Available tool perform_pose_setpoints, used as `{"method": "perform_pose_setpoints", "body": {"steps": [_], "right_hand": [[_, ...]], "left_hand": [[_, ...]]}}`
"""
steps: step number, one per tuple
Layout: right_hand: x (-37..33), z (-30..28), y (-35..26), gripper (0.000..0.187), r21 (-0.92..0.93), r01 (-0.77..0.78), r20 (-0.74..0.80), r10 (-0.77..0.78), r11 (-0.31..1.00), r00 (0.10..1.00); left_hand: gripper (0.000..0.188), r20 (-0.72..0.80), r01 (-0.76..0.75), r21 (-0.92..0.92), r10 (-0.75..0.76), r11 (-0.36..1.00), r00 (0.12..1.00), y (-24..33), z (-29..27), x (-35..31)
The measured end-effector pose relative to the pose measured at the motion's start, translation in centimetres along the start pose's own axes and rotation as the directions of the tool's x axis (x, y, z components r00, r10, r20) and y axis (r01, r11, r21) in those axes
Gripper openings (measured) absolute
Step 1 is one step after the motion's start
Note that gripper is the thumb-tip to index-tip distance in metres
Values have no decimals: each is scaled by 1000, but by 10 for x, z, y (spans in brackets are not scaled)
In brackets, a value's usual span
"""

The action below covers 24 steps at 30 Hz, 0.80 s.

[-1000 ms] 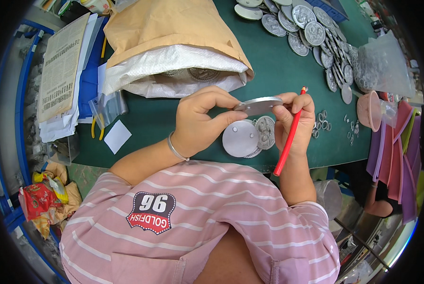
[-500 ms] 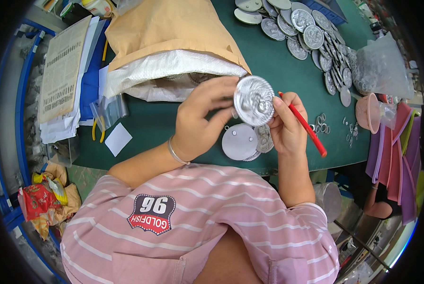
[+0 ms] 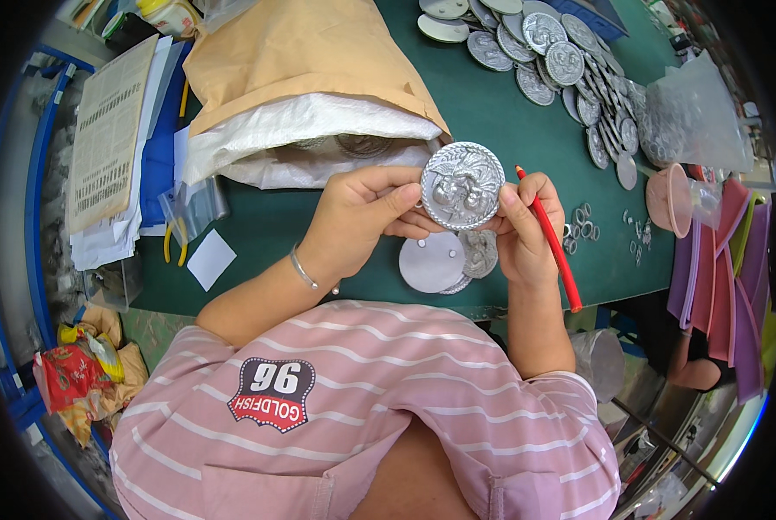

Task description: The person sits and works on small, round, silver-colored metal pieces with embossed designs. They use a red pencil-like tool to apply a substance to the edges and surfaces of the pieces, then place them on the table.

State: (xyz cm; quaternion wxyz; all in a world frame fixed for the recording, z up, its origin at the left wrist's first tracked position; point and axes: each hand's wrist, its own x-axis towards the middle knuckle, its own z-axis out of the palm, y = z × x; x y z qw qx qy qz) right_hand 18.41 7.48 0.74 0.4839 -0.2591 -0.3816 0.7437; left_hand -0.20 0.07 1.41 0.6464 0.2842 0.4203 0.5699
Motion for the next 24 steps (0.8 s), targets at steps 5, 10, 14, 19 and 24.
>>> {"method": "perform_pose_setpoints", "body": {"steps": [5, 10, 14, 19, 24], "right_hand": [[-3, -3, -7, 20, -70, 14, 1, -14, 997, 1000], [0, -21, -23, 25, -458, 275, 91, -263, 846, 961], [-6, -33, -32, 26, -719, 359, 289, -213, 595, 933], [-13, -40, -25, 29, -650, 76, 470, 321, 756, 823], [58, -62, -33, 27, -850, 241, 176, -179, 468, 968]], "left_hand": [[28, 31, 63, 31, -64, 998, 997, 1, 2, 2], [30, 97, -184, 363, 160, 913, 982, -17, -1, 10], [34, 211, -282, 619, 190, 733, 959, -23, 3, 12], [33, 492, -511, 774, 152, 374, 857, -44, 5, 19], [28, 495, -487, 785, 86, 382, 865, -40, 8, 22]]}}
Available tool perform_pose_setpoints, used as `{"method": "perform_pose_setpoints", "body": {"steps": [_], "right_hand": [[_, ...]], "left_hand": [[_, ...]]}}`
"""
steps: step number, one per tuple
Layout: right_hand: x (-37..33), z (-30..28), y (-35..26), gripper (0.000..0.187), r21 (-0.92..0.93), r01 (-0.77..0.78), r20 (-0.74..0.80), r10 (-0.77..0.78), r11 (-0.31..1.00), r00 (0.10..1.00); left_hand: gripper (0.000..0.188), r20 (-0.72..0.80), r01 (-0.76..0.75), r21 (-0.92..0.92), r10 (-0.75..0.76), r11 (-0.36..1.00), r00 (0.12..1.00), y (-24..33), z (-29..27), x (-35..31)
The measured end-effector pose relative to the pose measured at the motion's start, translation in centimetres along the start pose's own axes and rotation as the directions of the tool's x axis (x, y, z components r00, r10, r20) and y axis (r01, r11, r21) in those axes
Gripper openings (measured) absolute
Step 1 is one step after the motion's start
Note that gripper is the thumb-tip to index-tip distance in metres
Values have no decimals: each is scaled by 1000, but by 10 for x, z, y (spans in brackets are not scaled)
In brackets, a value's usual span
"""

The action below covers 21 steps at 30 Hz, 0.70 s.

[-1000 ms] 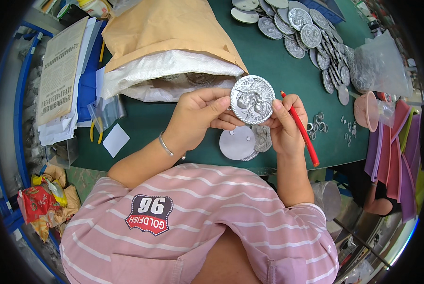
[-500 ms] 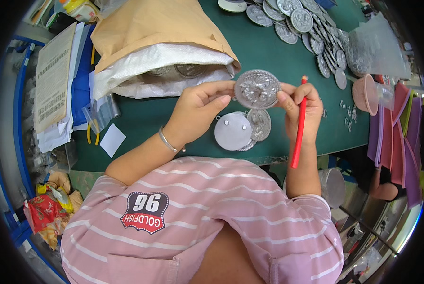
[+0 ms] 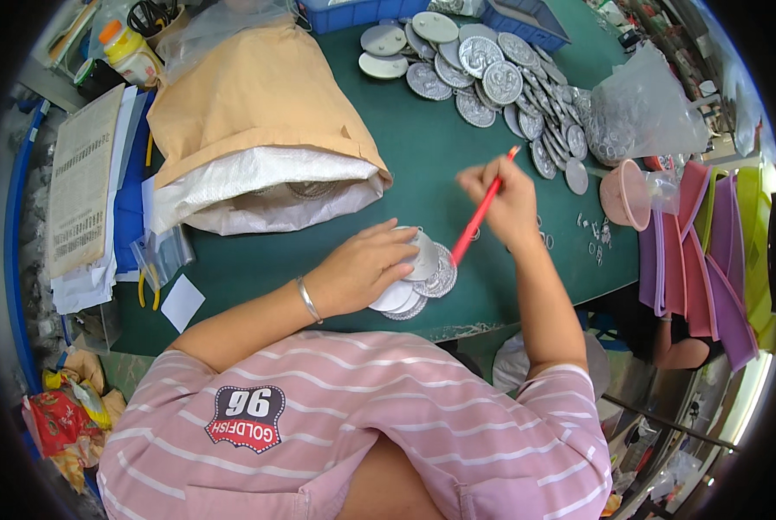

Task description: The person sits and works on small, round, silver-colored metal pieces with embossed designs. They use a red pencil-like tool to apply a substance to the edges and surfaces of the pieces, then place them on the table.

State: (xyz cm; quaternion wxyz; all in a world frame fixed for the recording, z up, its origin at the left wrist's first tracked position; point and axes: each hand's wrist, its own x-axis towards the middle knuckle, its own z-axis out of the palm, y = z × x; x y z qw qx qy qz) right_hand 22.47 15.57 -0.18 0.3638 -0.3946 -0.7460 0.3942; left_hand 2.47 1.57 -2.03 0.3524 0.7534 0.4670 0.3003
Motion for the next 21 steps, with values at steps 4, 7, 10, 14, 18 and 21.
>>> {"method": "perform_pose_setpoints", "body": {"steps": [4, 7, 10, 14, 18, 21], "right_hand": [[63, -8, 40, 36, -623, 24, -99, -109, 782, 989], [83, 1, 48, 40, -815, 70, -59, -202, 575, 978], [99, -5, 53, 39, -859, 118, 18, -201, 498, 979], [105, -11, 59, 23, -880, 286, 200, -250, 380, 948], [102, -27, 62, 15, -820, 462, 326, -388, 338, 862], [92, -47, 54, 15, -747, 544, 329, -499, 381, 802]], "left_hand": [[27, -83, -1, 5, 2, 1000, 997, 2, 0, -1], [26, -159, 19, -54, -28, 998, 987, 11, -10, -6], [21, -247, 26, -117, -54, 993, 968, 18, -22, -11], [18, -324, -14, -149, -35, 989, 945, 19, -29, -10], [18, -336, -21, -228, -59, 973, 940, 19, -32, -13], [19, -260, 58, -635, -284, 770, 923, 18, -28, -12]]}}
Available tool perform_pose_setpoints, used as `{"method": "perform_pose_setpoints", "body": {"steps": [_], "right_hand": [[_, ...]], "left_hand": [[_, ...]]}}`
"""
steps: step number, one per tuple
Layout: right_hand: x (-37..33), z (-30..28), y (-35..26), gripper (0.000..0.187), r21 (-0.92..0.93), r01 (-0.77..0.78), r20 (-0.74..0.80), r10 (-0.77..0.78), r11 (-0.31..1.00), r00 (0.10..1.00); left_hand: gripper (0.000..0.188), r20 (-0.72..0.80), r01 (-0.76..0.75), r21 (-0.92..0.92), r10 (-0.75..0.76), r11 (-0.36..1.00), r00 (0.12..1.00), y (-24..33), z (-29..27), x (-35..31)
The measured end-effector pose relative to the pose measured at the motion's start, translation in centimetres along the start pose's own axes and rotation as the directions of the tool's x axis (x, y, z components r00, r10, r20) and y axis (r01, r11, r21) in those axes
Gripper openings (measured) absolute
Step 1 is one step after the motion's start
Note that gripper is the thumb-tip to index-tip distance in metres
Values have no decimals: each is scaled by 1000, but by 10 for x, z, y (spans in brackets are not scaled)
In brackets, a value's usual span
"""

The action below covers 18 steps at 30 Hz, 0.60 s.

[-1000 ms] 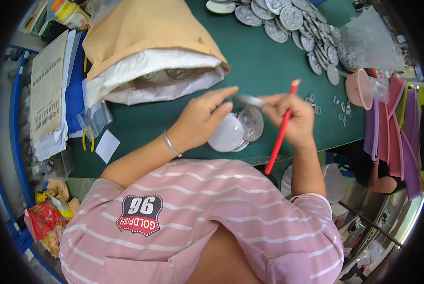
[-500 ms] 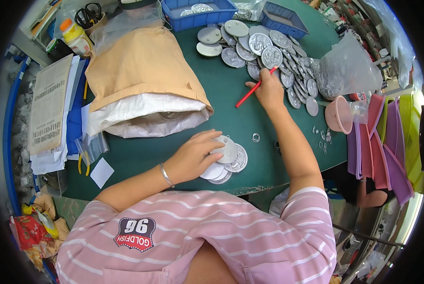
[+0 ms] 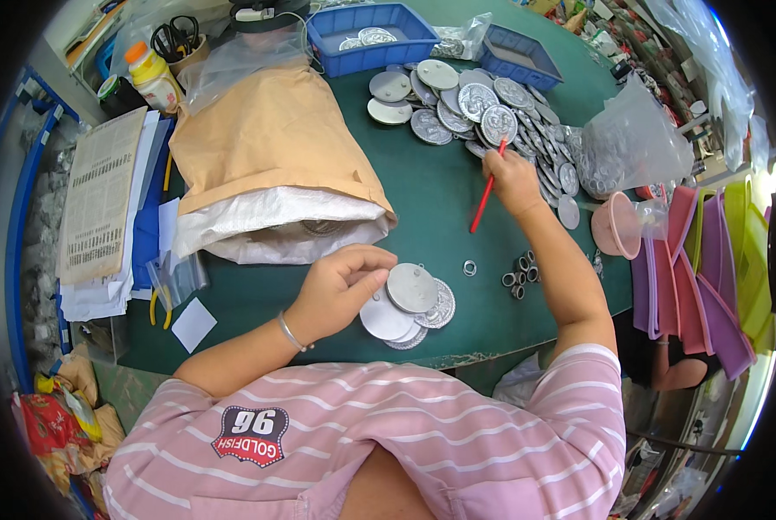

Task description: The person sits and works on small, round, silver-colored metal pieces with embossed designs. They use a red pencil-like tool to apply a substance to the edges and surfaces of the pieces, then place them on the table.

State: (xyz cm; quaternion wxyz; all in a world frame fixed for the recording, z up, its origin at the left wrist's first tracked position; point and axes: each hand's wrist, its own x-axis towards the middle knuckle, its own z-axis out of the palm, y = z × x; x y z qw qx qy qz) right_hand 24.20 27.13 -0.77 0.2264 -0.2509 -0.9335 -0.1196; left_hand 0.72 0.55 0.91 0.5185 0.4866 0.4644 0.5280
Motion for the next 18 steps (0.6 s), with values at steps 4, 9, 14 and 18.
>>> {"method": "perform_pose_setpoints", "body": {"steps": [4, 9, 14, 18], "right_hand": [[0, -30, -13, 16, 48, -46, -191, 54, 998, 980], [7, -28, -13, 29, 55, -559, 119, 550, 828, 827], [1, 9, -5, 42, 45, -817, 208, 795, 575, 570], [19, 12, -8, 46, 35, -814, -56, 814, 580, 578]], "left_hand": [[22, 38, 252, -374, -257, 893, 966, -1, 1, 9], [22, 74, 248, -426, -239, 870, 968, 2, 11, 16], [20, 85, 275, -377, -262, 884, 961, 4, 12, 13], [18, 60, 278, -353, -274, 894, 960, 5, 7, 9]]}}
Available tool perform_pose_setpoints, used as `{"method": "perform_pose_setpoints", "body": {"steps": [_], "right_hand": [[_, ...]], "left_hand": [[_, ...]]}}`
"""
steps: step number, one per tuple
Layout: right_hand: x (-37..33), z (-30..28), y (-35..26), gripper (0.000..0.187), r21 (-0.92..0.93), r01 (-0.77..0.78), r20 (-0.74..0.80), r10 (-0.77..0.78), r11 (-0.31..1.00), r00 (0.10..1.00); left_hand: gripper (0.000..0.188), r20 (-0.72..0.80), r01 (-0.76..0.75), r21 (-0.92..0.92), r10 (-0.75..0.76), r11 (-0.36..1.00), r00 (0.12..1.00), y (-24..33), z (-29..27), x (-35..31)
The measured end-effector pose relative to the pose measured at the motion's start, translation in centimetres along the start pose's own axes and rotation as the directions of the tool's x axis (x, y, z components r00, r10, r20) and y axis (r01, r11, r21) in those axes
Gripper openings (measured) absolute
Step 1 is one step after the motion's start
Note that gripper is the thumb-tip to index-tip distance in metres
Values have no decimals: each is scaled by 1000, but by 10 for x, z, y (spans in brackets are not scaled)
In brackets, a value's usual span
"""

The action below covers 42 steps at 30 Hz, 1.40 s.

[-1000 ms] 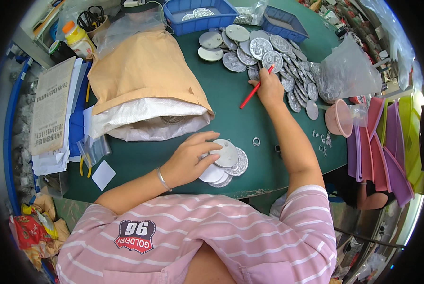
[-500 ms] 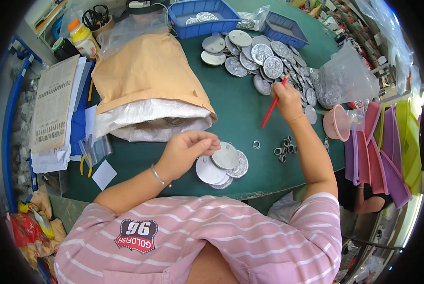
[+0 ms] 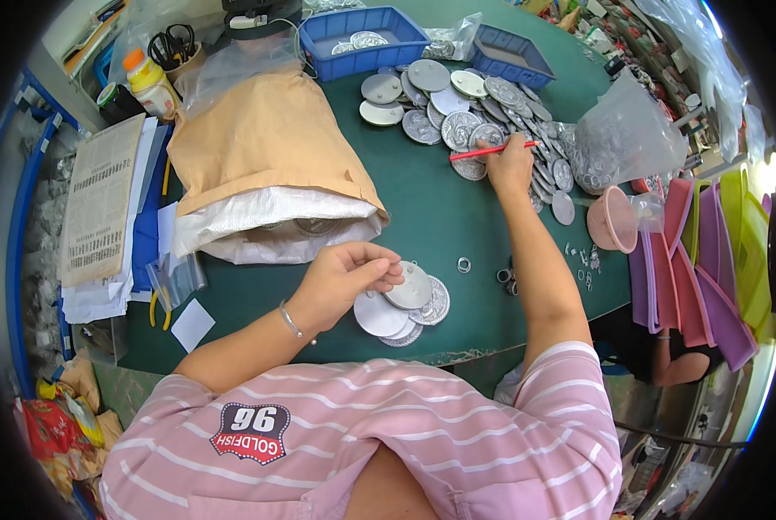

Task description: The person sits and works on small, round, silver-colored metal pieces with embossed designs. They use a red pencil-like tool to apply a substance to the edges and surfaces of the pieces, then place them on the table.

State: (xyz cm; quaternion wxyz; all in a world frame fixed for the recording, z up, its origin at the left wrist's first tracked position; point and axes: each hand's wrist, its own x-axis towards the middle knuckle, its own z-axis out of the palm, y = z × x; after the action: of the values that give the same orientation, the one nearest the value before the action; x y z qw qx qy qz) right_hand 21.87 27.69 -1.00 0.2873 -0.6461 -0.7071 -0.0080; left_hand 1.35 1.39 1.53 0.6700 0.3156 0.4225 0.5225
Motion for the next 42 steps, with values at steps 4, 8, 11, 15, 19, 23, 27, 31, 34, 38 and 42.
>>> {"method": "perform_pose_setpoints", "body": {"steps": [4, 8, 11, 15, 19, 23, 27, 31, 34, 38, 42], "right_hand": [[5, 19, 6, 50, 44, 78, -17, -77, 996, 997], [14, 17, 19, 38, 417, -17, -12, 24, 909, 1000], [-3, -2, 6, 31, 663, 12, 30, -42, 749, 999], [-48, -52, -26, 32, 912, -278, 316, -83, 303, 945], [-100, -88, -67, 32, 865, -489, 495, -341, 108, 800], [-134, -92, -87, 26, 869, -473, 492, -331, 142, 805], [-153, -89, -79, 22, 862, -504, 479, -232, -59, 846], [-172, -90, -75, 24, 879, -471, 434, -285, -72, 855], [-177, -93, -79, 27, 899, -433, 401, -273, -67, 874], [-180, -90, -77, 29, 941, -337, 319, -302, -8, 899], [-181, -93, -76, 29, 967, -255, 243, -364, 16, 899]], "left_hand": [[18, 4, -11, -6, 11, 1000, 1000, 0, 1, 1], [18, 18, -26, -18, 26, 999, 999, -3, 2, 2], [22, 17, -35, -41, 36, 999, 999, -2, -4, 2], [40, -38, -107, 20, 108, 994, 993, -3, -4, 4], [51, 42, -58, 90, 55, 994, 998, 10, 4, 5], [43, 113, 39, -67, -31, 997, 993, 13, 0, -5], [40, 48, -8, -196, 17, 981, 999, 7, -2, -12], [40, 21, -38, -204, 44, 978, 999, 1, -7, -13], [39, 21, -31, -212, 36, 977, 999, 0, -7, -14], [30, -33, -129, -216, 125, 968, 992, -6, -5, -13], [19, -32, -189, -150, 186, 970, 982, -16, -14, -10]]}}
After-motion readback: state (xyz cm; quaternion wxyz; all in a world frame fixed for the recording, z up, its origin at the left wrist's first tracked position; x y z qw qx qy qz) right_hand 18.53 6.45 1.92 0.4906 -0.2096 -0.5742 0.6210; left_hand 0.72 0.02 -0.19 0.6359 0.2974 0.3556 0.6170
